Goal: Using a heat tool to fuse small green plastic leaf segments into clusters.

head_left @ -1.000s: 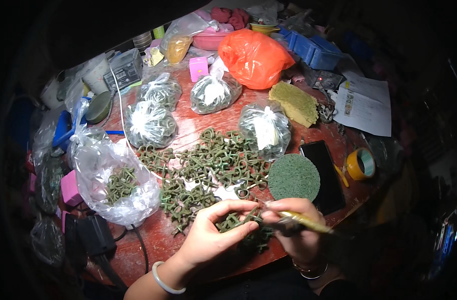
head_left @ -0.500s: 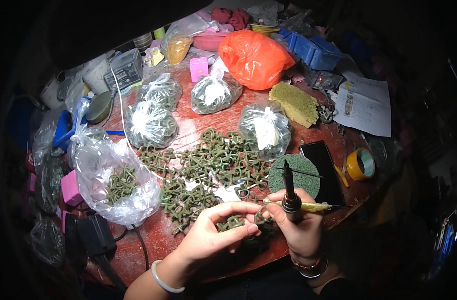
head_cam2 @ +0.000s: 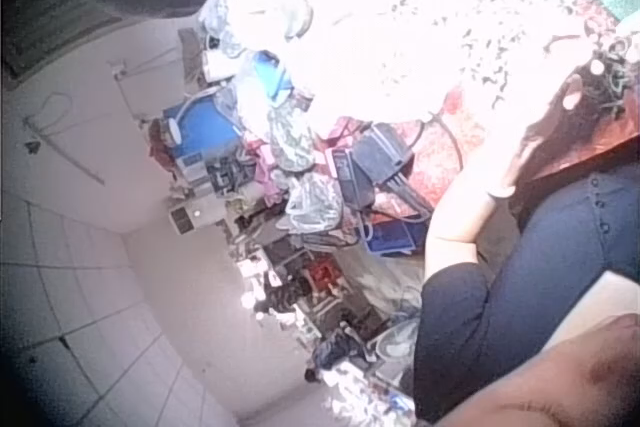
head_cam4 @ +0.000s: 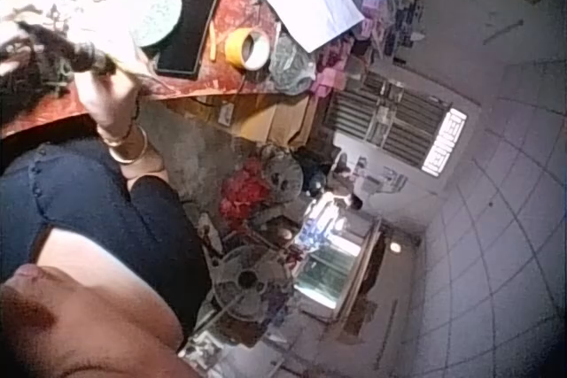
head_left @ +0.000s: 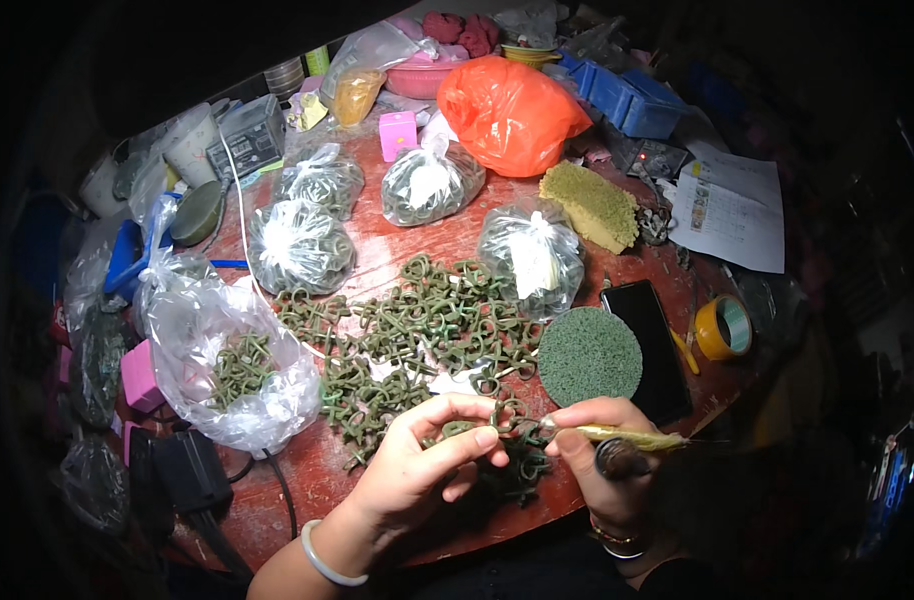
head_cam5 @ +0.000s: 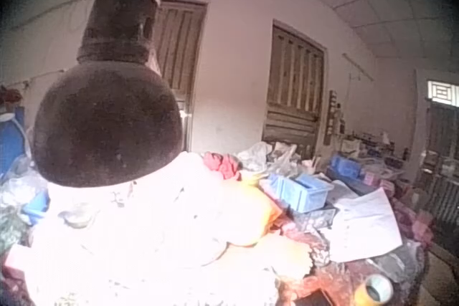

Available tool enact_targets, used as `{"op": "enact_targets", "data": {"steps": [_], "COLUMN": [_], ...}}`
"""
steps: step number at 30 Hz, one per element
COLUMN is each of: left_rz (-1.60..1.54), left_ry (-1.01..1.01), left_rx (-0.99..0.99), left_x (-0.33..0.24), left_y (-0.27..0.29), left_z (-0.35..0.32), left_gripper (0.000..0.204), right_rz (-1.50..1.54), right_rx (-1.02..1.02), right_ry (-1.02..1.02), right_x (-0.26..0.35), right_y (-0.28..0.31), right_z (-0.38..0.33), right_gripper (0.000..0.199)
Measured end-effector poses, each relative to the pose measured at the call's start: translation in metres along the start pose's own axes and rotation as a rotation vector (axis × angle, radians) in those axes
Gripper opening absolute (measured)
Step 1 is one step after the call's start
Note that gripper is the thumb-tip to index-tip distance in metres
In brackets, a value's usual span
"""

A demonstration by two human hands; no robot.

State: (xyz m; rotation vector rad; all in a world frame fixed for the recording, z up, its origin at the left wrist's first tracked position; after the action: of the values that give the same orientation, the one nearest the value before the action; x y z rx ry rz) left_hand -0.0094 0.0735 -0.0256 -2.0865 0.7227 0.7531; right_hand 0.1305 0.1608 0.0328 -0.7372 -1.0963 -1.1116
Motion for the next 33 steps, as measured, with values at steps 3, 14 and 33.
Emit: {"op": "enact_targets", "data": {"steps": [3, 14, 33], "left_rz": [-0.049, 0.125, 0.028], "left_ry": [0.006, -0.113, 0.105], "left_rx": [-0.029, -0.052, 0.274], "left_x": [-0.001, 0.002, 0.006], "left_y": [0.001, 0.006, -0.021], "left_z": [0.001, 0.003, -0.014], "left_gripper": [0.026, 0.024, 0.015], "right_rz": [0.07, -0.177, -0.431], "right_rx": [0.02, 0.106, 0.088], "right_ry": [-0.101, 0.255, 0.154], "right_x": [0.0, 0.015, -0.004], "right_y": [-0.001, -0.017, 0.004], "right_z": [-0.001, 0.0, 0.001], "right_gripper": [0.017, 0.02, 0.026]}}
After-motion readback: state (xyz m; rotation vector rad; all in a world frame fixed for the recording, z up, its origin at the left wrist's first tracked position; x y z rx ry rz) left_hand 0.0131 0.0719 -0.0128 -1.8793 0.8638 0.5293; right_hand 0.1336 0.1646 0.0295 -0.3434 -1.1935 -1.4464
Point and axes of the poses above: each hand's wrist, its own z-axis towards the middle knuckle, its own y-axis out of the back of the hand, x = y × z, the point moved 8 cm from there along z, towards the middle knuckle, and after that the axes turned 15 degrees about -x, right-handed, at the moved point
